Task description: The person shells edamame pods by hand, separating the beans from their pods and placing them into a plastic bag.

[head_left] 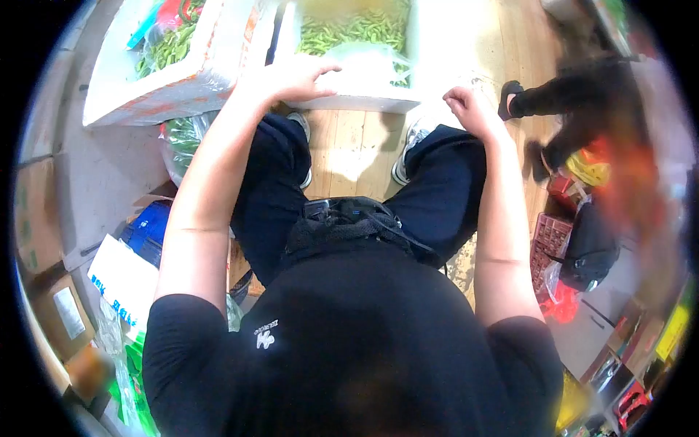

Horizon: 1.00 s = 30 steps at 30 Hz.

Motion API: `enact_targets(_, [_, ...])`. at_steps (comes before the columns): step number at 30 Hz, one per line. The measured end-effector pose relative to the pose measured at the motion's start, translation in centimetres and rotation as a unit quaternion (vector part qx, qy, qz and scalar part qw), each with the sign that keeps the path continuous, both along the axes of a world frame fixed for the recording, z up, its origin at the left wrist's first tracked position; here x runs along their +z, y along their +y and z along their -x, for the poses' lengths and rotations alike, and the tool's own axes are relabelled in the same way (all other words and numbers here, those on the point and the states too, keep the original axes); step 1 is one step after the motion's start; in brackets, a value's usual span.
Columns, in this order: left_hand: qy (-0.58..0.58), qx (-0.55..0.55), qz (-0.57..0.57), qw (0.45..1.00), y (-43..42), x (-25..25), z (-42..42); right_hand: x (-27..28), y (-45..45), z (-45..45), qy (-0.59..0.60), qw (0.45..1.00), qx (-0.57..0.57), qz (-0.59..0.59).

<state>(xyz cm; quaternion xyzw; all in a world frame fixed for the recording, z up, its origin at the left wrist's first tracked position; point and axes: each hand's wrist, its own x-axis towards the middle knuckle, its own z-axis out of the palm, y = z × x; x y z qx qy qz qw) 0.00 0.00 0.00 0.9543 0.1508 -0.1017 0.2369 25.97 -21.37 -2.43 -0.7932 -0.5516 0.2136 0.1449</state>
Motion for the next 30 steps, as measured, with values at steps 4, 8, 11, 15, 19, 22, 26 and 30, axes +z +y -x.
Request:
enact_targets(4, [-0.026,0.025,0.038,0.999,1.7,-2.4,-2.4,0.2,0.4,0.0,0.007,1.000,-0.007,-0.007])
enact_targets(8, [-0.008,0.098,0.039,0.994,3.4,-6.8,-2.8,0.0,0.5,0.3,0.013,1.000,-0.003,0.007])
enact_targets(11, [0.106,0.049,-0.007,0.993,4.0,-8.8,-2.6,0.1,0.9,0.5,0.013,1.000,0.015,0.016])
enact_targets(15, [0.038,0.038,0.043,0.998,3.3,-7.5,-3.1,0.3,2.1,1.0,-0.003,0.998,0.036,0.043])
enact_targets(19, [-0.020,0.023,0.059,0.998,3.0,-6.8,-3.6,-0.1,3.2,1.2,-0.004,0.997,0.060,0.054])
enact_targets(22, [-0.022,0.001,0.047,0.999,3.1,-7.5,-3.4,-0.8,3.8,1.0,-0.002,0.995,0.081,0.059])
enact_targets(26, [0.001,-0.009,0.052,0.999,3.0,-6.4,-3.1,-1.2,4.2,1.0,0.009,0.996,0.078,0.052])
enact_targets(30, [0.009,0.008,0.050,0.999,3.1,-7.2,-3.2,-1.1,4.4,1.3,0.015,0.996,0.077,0.042])
